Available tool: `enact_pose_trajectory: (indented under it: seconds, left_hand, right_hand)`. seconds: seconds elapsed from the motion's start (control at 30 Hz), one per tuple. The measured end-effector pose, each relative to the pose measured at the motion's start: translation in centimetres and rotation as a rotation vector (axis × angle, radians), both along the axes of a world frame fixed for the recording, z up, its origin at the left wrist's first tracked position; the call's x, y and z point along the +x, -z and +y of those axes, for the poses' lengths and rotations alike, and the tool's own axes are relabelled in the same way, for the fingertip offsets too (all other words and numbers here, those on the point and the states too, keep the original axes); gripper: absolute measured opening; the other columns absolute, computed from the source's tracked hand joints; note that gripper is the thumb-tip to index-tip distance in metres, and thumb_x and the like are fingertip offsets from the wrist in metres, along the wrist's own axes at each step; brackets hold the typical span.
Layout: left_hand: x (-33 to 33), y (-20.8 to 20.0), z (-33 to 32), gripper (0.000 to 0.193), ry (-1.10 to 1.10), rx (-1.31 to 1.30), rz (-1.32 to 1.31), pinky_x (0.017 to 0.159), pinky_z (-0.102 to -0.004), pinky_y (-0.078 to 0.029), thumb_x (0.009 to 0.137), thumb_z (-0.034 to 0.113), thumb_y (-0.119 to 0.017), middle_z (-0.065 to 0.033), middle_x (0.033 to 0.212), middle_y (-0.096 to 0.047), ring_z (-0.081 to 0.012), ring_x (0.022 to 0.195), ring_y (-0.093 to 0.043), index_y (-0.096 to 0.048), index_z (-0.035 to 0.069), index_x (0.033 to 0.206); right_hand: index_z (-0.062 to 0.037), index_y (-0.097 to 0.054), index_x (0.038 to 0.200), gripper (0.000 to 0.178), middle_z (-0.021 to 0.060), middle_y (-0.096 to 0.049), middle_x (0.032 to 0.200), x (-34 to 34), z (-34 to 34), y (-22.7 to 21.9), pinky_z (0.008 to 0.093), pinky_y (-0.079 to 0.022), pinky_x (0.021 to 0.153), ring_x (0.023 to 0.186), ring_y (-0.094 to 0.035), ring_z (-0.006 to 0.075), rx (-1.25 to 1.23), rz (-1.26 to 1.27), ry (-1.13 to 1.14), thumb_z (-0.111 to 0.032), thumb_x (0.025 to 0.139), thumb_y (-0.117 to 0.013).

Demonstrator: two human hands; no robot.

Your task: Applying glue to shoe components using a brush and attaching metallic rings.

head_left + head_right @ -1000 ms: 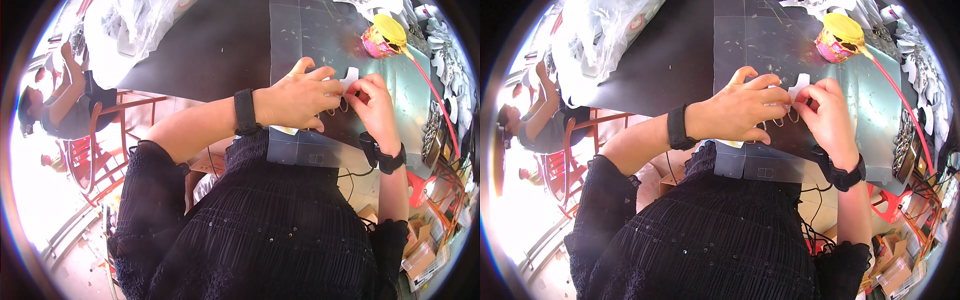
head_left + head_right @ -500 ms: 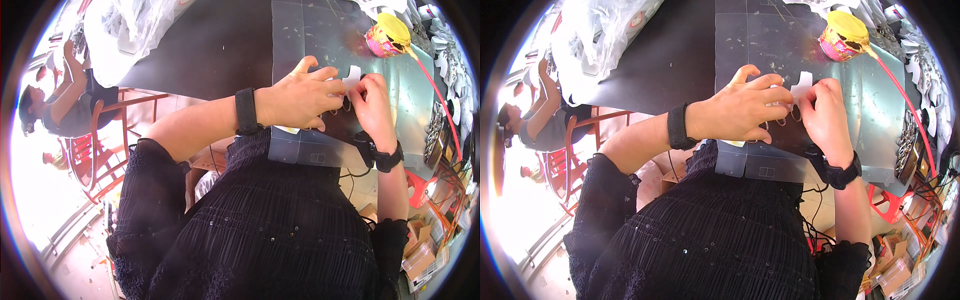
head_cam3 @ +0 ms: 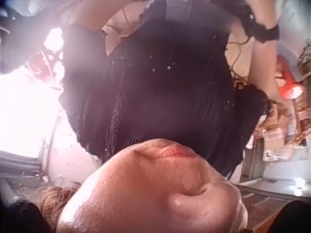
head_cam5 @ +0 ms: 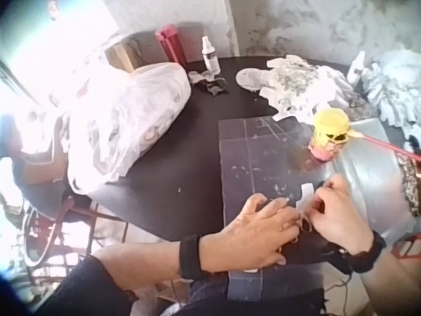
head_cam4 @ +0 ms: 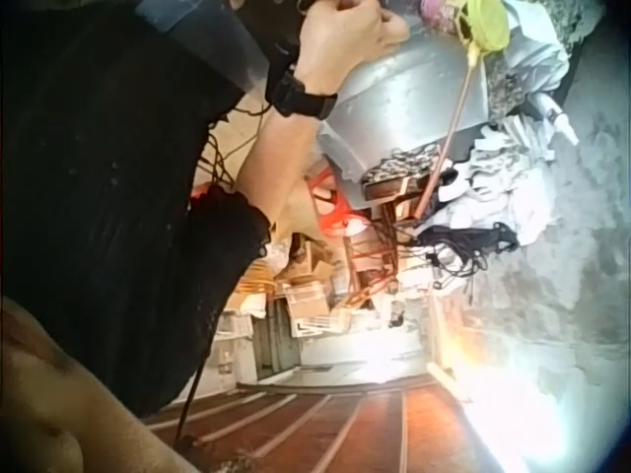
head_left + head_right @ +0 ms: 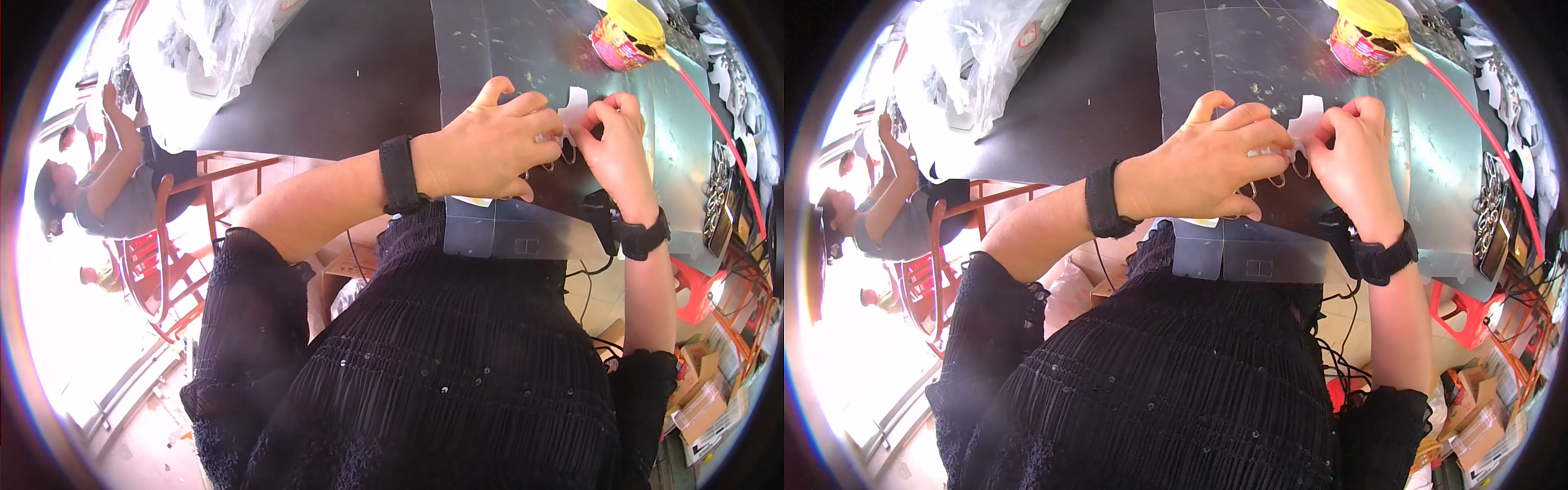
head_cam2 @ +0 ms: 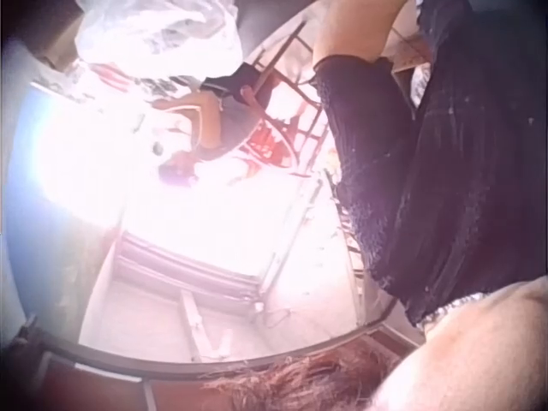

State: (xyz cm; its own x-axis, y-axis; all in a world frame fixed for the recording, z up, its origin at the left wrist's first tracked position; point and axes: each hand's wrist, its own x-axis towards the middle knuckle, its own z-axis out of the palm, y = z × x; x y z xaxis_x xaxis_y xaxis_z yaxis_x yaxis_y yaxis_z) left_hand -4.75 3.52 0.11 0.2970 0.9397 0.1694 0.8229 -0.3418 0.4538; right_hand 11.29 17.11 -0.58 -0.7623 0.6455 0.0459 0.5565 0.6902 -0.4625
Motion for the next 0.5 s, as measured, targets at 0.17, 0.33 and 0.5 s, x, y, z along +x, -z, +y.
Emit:
enact_pose_trajectory:
  seconds: [0.17, 0.33, 0.5]
  left_hand:
    - [-0.2, -0.2, 0.0, 0.048, -0.008, -0.027, 0.013, 0.097, -0.0491, -0.028, 0.062, 0.031, -0.079, 0.0005, 0.120, -0.051, -0.0219, 0.119, -0.041, -0.062, 0.013, 0.102]
    - [-0.1, -0.6, 0.1, 0.049, 0.002, -0.037, 0.022, 0.097, -0.0503, -0.028, 0.063, 0.032, -0.078, -0.0010, 0.119, -0.052, -0.0226, 0.119, -0.041, -0.061, 0.012, 0.104]
    - [-0.1, -0.7, 0.2, 0.050, 0.025, -0.036, 0.042, 0.097, -0.0510, -0.028, 0.064, 0.033, -0.078, -0.0021, 0.117, -0.053, -0.0231, 0.118, -0.042, -0.060, 0.012, 0.106]
  right_hand:
    - [-0.0079, -0.060, 0.073, 0.011, 0.0098, -0.047, 0.108, -0.3, -0.8, -0.2, 0.0420, -0.038, 0.090, 0.104, -0.043, 0.0345, -0.057, -0.026, 0.137, -0.012, 0.071, -0.070]
    - [-0.0078, -0.057, 0.077, 0.019, 0.0111, -0.045, 0.111, 0.2, -0.6, 0.4, 0.0437, -0.036, 0.091, 0.105, -0.041, 0.0359, -0.098, -0.010, 0.188, -0.014, 0.069, -0.074]
    - [-0.0082, -0.050, 0.088, 0.040, 0.0159, -0.042, 0.111, 1.1, -0.1, 1.3, 0.0428, -0.037, 0.089, 0.103, -0.041, 0.0357, -0.066, 0.098, 0.198, -0.018, 0.065, -0.081]
